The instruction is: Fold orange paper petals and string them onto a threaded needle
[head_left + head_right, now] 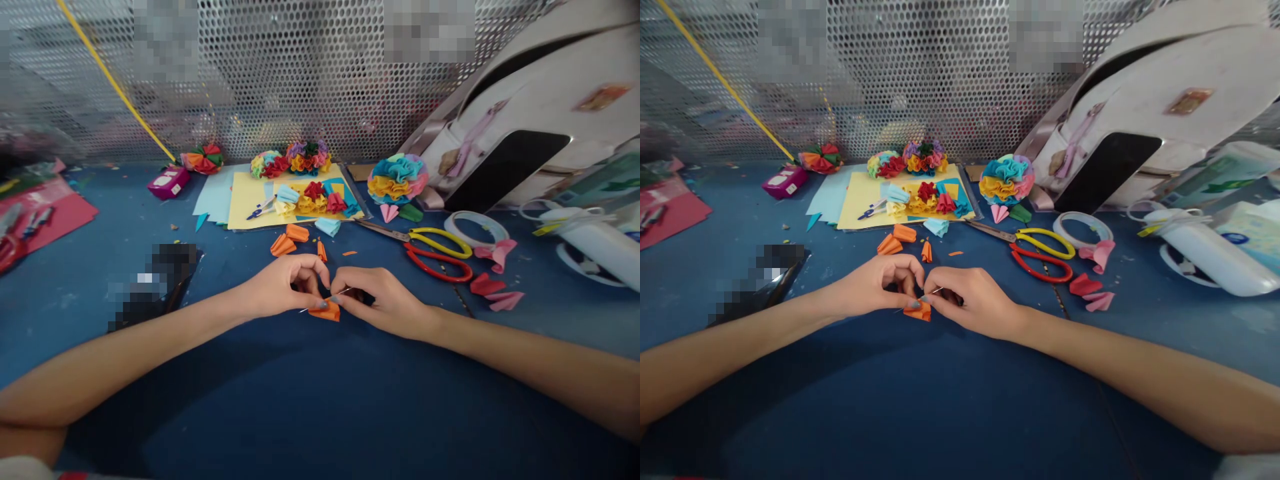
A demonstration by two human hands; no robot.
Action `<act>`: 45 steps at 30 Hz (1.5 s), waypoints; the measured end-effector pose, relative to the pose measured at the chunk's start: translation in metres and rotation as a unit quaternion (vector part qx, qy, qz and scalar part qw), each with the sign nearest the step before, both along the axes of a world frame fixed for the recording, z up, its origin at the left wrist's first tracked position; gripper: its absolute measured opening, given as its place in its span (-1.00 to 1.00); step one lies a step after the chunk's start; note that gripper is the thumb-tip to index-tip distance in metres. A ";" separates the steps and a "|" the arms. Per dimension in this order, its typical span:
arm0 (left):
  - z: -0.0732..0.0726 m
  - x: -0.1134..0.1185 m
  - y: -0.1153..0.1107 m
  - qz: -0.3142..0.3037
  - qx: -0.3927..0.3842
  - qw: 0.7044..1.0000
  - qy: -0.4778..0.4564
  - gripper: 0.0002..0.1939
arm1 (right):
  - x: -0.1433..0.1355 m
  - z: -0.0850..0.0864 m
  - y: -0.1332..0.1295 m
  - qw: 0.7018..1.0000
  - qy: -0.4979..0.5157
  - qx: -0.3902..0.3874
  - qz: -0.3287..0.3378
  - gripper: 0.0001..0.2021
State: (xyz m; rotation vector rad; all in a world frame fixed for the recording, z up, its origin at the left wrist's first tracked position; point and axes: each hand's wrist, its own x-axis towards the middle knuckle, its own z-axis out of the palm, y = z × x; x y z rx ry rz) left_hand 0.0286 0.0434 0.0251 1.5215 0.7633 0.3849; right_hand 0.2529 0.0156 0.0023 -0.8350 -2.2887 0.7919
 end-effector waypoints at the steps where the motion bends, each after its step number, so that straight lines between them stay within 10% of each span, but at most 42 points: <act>1: 0.000 0.000 -0.001 0.001 0.002 1.000 -0.001 -0.77 | 0.000 0.000 0.000 1.000 0.000 -0.016 0.003 -0.82; 12: -0.003 0.003 -0.004 0.033 0.016 0.999 -0.006 -0.74 | -0.006 0.002 -0.002 0.994 -0.010 -0.105 -0.040 -0.84; 31: -0.003 -0.002 0.002 0.013 -0.010 1.000 -0.013 -0.73 | 0.009 -0.004 0.009 0.975 -0.034 0.218 0.006 -0.77; 45: -0.006 0.006 -0.023 0.078 0.192 0.977 0.055 -0.59 | 0.003 0.017 0.006 0.991 -0.112 -0.049 -0.055 -0.89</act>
